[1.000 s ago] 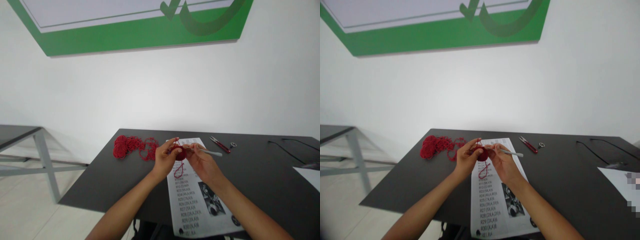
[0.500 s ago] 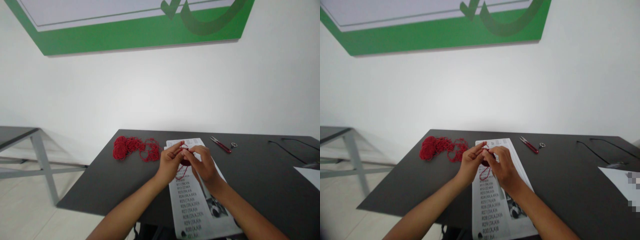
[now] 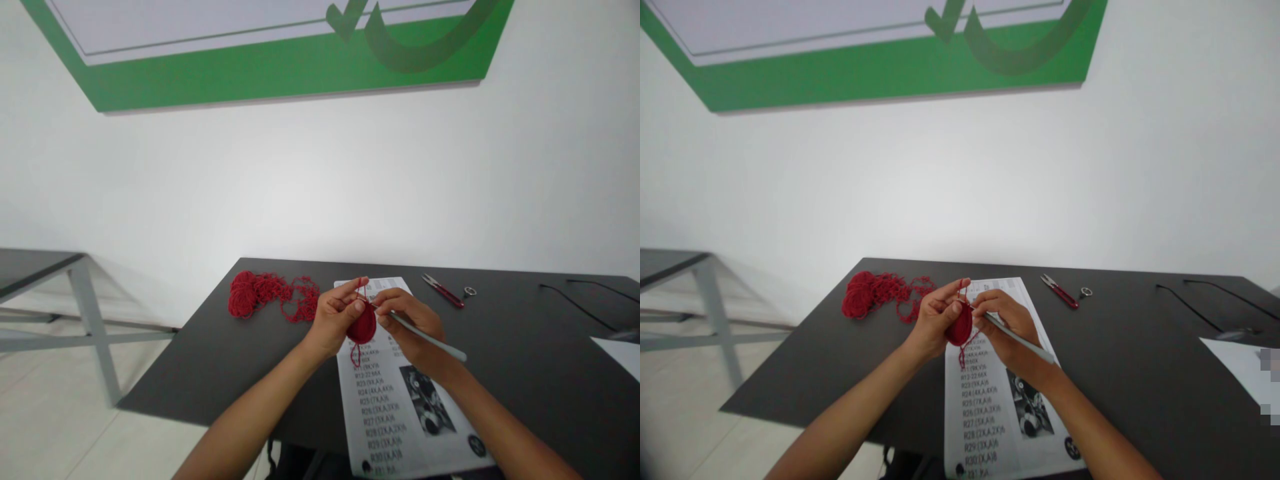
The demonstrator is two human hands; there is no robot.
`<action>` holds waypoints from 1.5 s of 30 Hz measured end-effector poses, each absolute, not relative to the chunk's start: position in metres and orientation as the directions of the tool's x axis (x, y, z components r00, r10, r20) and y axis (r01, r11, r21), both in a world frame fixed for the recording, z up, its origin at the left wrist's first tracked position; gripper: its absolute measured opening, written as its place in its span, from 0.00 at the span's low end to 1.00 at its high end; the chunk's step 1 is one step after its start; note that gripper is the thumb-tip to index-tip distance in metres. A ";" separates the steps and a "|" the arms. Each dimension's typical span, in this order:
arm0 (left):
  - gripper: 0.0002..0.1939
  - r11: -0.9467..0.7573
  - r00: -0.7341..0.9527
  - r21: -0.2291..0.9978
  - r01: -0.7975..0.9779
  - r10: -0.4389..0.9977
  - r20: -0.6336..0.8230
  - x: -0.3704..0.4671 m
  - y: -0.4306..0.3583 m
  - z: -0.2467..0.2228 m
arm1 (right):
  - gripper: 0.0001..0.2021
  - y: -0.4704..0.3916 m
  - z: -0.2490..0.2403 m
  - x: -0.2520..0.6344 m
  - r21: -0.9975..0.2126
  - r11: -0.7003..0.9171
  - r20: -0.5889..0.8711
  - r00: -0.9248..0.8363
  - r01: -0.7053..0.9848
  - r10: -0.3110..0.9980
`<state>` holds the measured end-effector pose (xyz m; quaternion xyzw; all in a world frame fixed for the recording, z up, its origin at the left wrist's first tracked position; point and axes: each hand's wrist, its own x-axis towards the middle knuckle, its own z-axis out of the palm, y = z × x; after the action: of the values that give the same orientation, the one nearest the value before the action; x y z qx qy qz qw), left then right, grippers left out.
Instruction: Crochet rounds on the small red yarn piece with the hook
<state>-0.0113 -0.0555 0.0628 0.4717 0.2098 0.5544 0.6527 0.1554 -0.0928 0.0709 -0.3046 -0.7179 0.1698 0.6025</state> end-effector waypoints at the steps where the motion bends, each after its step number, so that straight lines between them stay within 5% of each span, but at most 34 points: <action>1: 0.31 -0.066 0.290 0.844 -0.532 0.923 0.255 -0.012 -0.055 0.063 | 0.04 -0.093 0.071 0.156 -0.625 0.748 0.751 -0.091 0.224 0.654; 9: 0.33 -0.068 0.280 0.834 -0.548 0.924 0.260 -0.016 -0.052 0.062 | 0.07 -0.094 0.061 0.161 -0.799 0.598 0.593 -0.086 0.063 0.801; 18: 0.26 0.117 0.371 0.715 -0.689 0.904 0.210 -0.015 -0.054 0.068 | 0.07 -0.095 0.054 0.160 -0.896 0.407 0.430 -0.114 -0.180 0.896; 25: 0.24 0.334 0.505 0.612 -0.716 0.854 0.124 -0.017 -0.059 0.067 | 0.09 -0.094 0.060 0.142 -0.786 0.219 0.351 -0.126 -0.578 0.928; 30: 0.26 0.190 0.463 0.729 -0.657 0.865 0.192 -0.013 -0.056 0.063 | 0.08 -0.088 0.057 0.136 -0.695 0.072 0.254 -0.150 -0.715 0.955; 34: 0.26 -0.215 0.264 0.900 -0.380 0.907 0.328 -0.014 -0.055 0.064 | 0.08 -0.083 0.050 0.138 -0.732 0.195 0.284 -0.033 -0.653 0.958; 37: 0.23 -0.395 0.201 0.911 -0.119 0.889 0.412 -0.014 -0.057 0.065 | 0.10 -0.081 0.045 0.140 -0.803 0.372 0.367 0.105 -0.467 0.924; 41: 0.25 -0.400 0.200 0.913 -0.075 0.891 0.407 -0.012 -0.059 0.063 | 0.11 -0.084 0.047 0.143 -0.883 0.454 0.429 0.182 -0.121 0.885; 45: 0.28 -0.317 0.199 0.934 -0.166 0.917 0.347 -0.009 -0.060 0.063 | 0.11 -0.089 0.054 0.144 -0.876 0.480 0.454 0.243 -0.056 0.857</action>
<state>-0.0092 -0.0602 0.0627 0.5975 0.3142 0.5491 0.4927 0.1443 -0.0889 0.0539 -0.3867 -0.5178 0.3325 0.6869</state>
